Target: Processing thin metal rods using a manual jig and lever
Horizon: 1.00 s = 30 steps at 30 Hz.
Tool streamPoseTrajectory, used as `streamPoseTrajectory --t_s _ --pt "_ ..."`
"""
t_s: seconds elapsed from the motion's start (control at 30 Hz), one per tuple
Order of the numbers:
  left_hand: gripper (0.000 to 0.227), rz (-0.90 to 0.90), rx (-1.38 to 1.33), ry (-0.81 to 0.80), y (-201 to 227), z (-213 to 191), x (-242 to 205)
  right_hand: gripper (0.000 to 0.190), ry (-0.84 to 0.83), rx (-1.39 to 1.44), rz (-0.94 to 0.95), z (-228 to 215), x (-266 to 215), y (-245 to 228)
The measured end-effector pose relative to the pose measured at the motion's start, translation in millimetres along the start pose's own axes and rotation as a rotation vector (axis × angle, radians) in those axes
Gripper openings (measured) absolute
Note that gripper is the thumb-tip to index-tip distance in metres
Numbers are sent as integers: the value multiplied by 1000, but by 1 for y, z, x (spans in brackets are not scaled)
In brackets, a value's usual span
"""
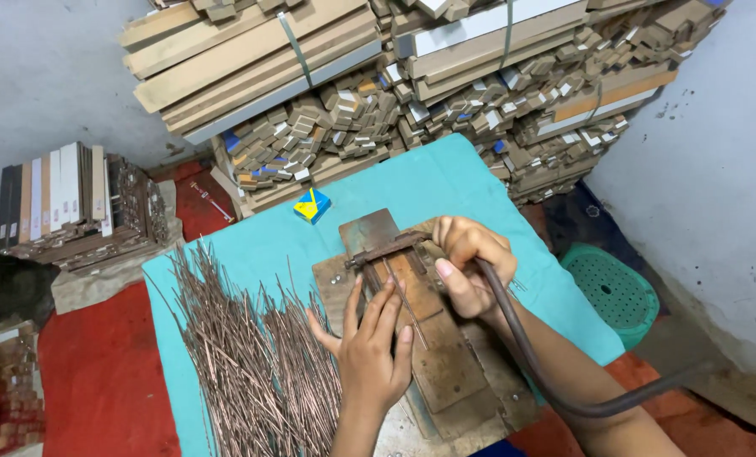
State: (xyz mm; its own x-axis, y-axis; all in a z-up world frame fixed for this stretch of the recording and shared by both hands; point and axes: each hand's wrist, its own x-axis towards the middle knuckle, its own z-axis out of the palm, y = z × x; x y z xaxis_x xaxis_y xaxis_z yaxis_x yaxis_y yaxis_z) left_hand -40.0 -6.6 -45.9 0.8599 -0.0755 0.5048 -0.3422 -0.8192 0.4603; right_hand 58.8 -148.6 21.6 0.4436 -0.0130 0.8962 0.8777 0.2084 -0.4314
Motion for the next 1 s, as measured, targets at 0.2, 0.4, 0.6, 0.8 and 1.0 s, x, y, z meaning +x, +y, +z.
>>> streamPoseTrajectory --t_s 0.2,0.4,0.6,0.8,1.0 --pt "41 0 19 1 -2 4 -2 26 -60 -68 136 8 39 16" --pt "42 0 -28 11 -3 3 -2 34 -188 -62 372 0 73 91" --pt "42 -28 -61 -11 0 -1 1 47 -30 -62 1045 -4 51 184" --pt "47 -25 -55 -74 1 -9 3 81 -457 -368 1461 -25 5 194" --pt "47 -29 -54 -129 0 -11 3 49 -907 -350 1287 -69 -17 214"
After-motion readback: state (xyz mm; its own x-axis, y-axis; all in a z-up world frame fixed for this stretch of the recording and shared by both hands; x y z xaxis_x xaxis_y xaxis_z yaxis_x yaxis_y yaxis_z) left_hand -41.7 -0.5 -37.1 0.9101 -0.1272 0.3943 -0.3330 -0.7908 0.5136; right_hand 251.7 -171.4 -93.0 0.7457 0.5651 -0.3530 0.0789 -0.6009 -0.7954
